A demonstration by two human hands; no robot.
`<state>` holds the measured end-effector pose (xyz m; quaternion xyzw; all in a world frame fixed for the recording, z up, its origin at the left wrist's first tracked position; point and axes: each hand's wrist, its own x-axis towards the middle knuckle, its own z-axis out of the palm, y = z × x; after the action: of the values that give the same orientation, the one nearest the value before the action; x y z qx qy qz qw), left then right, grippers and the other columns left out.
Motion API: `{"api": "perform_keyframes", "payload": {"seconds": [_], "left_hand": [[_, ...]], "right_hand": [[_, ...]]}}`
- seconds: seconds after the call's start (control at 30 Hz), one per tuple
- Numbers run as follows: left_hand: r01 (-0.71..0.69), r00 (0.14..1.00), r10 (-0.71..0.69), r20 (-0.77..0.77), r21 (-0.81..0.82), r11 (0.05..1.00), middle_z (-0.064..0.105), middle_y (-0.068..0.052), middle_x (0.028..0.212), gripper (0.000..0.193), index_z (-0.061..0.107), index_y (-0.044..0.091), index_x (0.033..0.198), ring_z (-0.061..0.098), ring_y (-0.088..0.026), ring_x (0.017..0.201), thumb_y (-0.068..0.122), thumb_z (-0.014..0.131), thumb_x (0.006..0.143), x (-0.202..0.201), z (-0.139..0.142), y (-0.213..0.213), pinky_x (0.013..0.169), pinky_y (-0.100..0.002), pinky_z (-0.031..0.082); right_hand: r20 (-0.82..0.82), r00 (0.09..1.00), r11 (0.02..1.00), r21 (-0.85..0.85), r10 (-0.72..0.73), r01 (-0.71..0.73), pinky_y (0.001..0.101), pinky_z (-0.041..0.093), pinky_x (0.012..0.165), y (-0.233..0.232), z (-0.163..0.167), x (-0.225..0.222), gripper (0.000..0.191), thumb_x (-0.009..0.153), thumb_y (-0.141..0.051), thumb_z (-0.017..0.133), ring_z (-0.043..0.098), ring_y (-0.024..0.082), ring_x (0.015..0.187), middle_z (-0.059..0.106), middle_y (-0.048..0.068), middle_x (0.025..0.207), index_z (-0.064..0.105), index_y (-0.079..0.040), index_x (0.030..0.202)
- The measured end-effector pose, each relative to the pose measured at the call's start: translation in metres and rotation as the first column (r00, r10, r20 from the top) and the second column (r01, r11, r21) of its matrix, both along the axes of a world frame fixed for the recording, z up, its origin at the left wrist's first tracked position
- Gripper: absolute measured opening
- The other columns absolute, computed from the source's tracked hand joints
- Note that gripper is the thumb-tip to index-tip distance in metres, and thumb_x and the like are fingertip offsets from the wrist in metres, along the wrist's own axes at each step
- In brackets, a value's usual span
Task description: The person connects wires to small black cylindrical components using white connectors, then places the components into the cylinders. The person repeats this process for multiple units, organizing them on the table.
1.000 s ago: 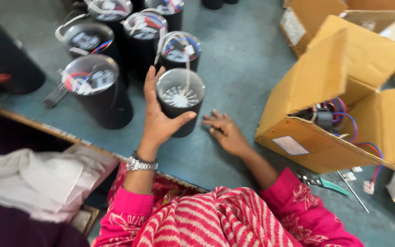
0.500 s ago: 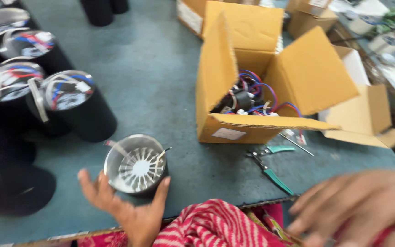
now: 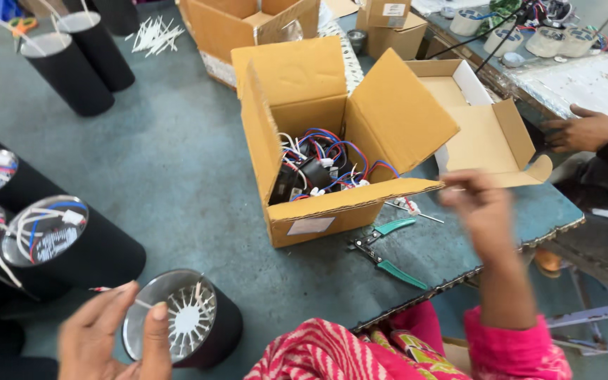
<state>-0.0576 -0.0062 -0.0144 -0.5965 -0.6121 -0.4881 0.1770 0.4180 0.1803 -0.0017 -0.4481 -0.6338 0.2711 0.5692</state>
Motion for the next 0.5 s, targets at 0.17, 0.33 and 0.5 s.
{"api": "perform_keyframes", "payload": {"seconds": [0.17,0.33,0.5], "left_hand": [[-0.06,0.991,0.045,0.125,0.123,0.991,0.059,-0.023,0.096,0.035,0.052,-0.004,0.104,0.062,-0.025,0.081,0.007,0.082,0.091,-0.027,-0.025,0.016,0.077,-0.03,0.055],[0.109,0.881,-0.142,0.451,0.099,0.989,0.067,-0.023,0.108,0.049,0.04,-0.005,0.134,0.07,-0.019,0.089,0.003,0.076,0.101,-0.021,-0.043,0.02,0.087,-0.027,0.057],[0.208,0.675,-0.255,0.692,0.152,0.966,0.072,-0.021,0.101,0.069,0.031,0.001,0.149,0.073,-0.018,0.092,0.003,0.072,0.094,0.008,-0.02,0.017,0.09,-0.027,0.058]], "right_hand": [[0.406,0.913,0.997,0.073,-0.037,0.007,0.0329,0.058,0.074,0.002,-0.044,-0.036,0.045,0.078,-0.009,0.081,0.066,0.018,0.093,0.065,0.015,0.103,0.062,0.005,0.116],[0.143,0.99,0.992,-0.129,0.015,0.004,0.0262,0.059,0.073,0.01,-0.005,-0.024,0.027,0.093,-0.003,0.067,0.073,0.008,0.083,0.076,0.004,0.091,0.071,-0.002,0.12],[0.402,0.915,0.999,-0.014,0.043,-0.041,0.0262,0.053,0.066,0.021,0.062,-0.018,0.026,0.093,-0.007,0.072,0.066,0.007,0.075,0.078,0.004,0.089,0.075,-0.005,0.118]]}}
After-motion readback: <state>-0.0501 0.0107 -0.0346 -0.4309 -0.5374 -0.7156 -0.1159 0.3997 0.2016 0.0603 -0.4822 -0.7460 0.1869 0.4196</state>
